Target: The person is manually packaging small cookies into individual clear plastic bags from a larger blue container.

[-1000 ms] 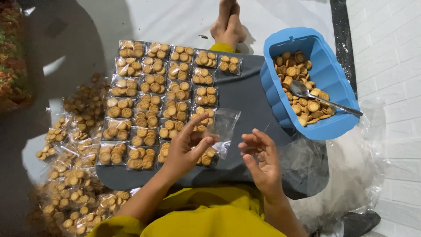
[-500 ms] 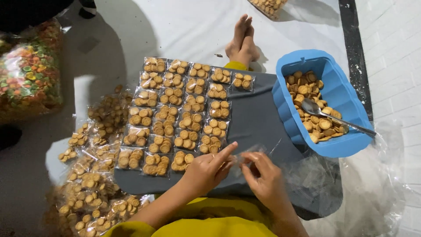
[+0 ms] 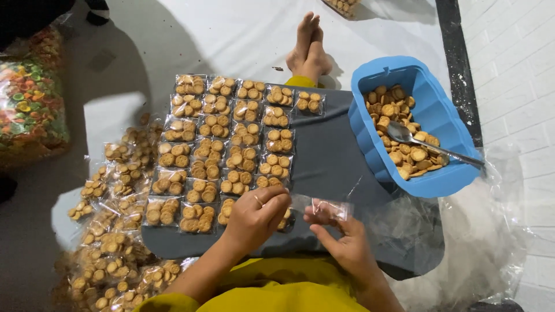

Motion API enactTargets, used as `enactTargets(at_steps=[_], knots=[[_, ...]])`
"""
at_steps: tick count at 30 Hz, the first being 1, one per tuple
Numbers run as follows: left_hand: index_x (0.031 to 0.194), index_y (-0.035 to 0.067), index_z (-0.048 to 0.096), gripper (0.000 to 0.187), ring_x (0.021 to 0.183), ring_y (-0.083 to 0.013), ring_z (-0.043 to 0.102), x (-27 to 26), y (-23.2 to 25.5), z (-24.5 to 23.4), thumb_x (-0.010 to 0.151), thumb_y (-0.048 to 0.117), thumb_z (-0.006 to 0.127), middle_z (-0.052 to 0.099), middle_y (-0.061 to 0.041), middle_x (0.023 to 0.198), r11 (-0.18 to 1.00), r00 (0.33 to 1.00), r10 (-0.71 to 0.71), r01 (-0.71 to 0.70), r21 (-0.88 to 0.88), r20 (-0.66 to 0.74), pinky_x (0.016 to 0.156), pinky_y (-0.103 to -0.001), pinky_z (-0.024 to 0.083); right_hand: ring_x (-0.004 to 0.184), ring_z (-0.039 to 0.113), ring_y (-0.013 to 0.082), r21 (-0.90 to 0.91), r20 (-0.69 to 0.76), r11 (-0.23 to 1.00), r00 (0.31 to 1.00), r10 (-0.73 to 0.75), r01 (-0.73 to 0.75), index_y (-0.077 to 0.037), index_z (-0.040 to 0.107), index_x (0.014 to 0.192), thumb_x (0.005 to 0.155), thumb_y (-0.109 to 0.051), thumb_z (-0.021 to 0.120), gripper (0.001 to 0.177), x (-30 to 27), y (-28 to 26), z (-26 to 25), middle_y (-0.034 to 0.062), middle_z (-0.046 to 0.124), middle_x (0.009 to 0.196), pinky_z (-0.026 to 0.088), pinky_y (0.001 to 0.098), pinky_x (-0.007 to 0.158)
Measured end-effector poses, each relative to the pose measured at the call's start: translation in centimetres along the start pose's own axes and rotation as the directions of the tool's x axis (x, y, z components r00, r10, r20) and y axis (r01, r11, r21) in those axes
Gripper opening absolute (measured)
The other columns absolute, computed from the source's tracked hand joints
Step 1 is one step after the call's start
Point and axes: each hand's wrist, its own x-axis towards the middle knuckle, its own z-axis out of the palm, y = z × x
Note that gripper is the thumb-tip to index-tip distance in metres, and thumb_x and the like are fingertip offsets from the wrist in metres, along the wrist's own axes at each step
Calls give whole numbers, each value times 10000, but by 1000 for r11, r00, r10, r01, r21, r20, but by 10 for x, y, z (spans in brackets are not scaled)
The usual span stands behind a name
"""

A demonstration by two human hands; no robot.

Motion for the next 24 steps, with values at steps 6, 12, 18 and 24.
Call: enactTargets(at_steps=[6, 12, 18, 24], knots=[[1011, 82, 701, 137, 882, -177, 691, -5, -4, 5, 883, 107, 743, 720, -30, 1107, 989, 995, 93, -96, 114, 33, 779, -326, 530, 989, 737, 177, 20, 5, 996, 996, -89, 89, 6, 688, 1240, 874, 101, 680, 379, -1, 13, -4, 111, 739, 1150, 596, 278, 907], [1552, 121, 375, 929, 1439, -383, 438, -1, 9, -23, 853, 680, 623, 365, -168, 1635, 966, 842, -122, 222, -131, 525, 1097, -563, 416, 1135, 691, 202, -369, 100, 875, 949, -299, 314, -114, 778, 1116, 860, -39, 742, 269, -3, 0, -9, 58, 731, 1205, 581, 310, 971], [1566, 24, 326, 1144, 1323, -392, 545, -1, 11, -1, 654, 324, 948, 620, -250, 1367, 955, 748, -28, 216, -204, 663, 1159, -558, 311, 1113, 692, 270, -329, 383, 867, 892, -240, 375, -42, 747, 1055, 741, 38, 644, 340, -4, -21, -2, 86, 727, 1169, 563, 367, 935], [1487, 33, 460, 881, 1096, -309, 664, -7, 11, 12, 688, 79, 825, 704, -137, 1132, 961, 804, -27, 184, -206, 593, 1093, -536, 389, 923, 766, 203, -344, 356, 892, 920, -167, 295, -72, 757, 1111, 813, 4, 667, 320, -9, -24, -12, 46, 784, 1129, 601, 296, 789]])
